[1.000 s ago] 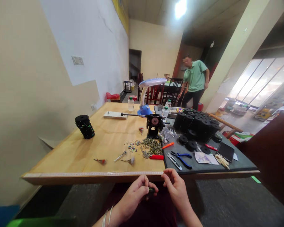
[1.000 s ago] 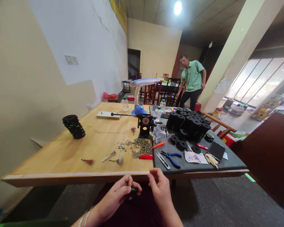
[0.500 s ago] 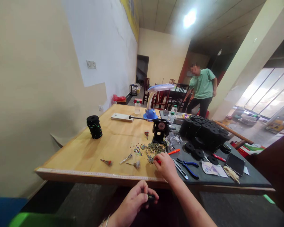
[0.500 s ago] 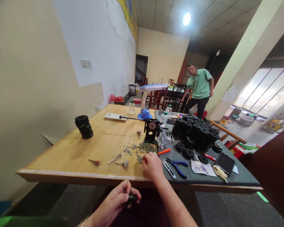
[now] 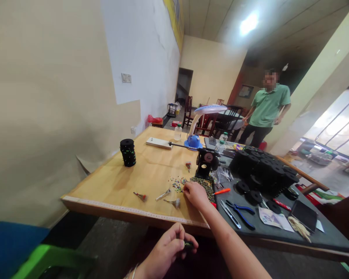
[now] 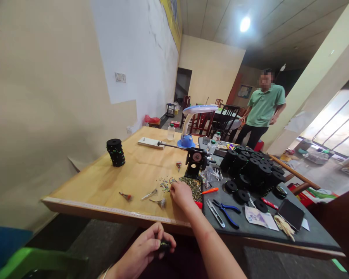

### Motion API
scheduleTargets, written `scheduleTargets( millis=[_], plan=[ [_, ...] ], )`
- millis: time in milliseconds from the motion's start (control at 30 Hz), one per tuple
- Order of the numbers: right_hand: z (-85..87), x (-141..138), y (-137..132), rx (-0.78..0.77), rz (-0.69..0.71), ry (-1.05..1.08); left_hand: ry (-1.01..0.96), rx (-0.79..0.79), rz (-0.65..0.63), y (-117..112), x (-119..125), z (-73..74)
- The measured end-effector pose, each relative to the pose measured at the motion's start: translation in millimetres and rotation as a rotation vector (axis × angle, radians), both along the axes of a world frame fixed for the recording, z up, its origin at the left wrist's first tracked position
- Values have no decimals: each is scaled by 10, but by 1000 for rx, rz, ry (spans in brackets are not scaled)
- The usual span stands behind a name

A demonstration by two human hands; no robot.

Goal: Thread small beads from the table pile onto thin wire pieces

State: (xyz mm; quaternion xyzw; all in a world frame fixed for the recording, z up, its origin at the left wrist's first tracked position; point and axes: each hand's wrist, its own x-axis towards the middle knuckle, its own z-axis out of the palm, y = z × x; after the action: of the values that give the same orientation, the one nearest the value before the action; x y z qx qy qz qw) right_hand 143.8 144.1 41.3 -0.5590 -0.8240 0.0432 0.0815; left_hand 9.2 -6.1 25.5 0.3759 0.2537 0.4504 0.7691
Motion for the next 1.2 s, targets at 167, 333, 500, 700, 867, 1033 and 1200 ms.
scheduleTargets(
  millis=[167,333,500,700,867,1033,1200],
  plan=[
    [17,-35,115,-17,13,-44,-13,4,8,0,-11,-6],
    [44,-72,238,-118,71,-86,-9,5,12,5,-16,-14],
    [85,-102,369,-236,95,-108,-12,-7,14,2,-25,-30],
    [117,-82,433,-301,134,-43,-20,-9,7,-5,-20,-29],
    [90,-15,391,-246,110,146,-28,-33,33,12,-45,-42],
    [89,164,79,-164,55,460,-29,-65,106,21,-98,-63],
    [139,354,-686,-162,32,738,12,-10,151,4,-108,-65]
  ],
)
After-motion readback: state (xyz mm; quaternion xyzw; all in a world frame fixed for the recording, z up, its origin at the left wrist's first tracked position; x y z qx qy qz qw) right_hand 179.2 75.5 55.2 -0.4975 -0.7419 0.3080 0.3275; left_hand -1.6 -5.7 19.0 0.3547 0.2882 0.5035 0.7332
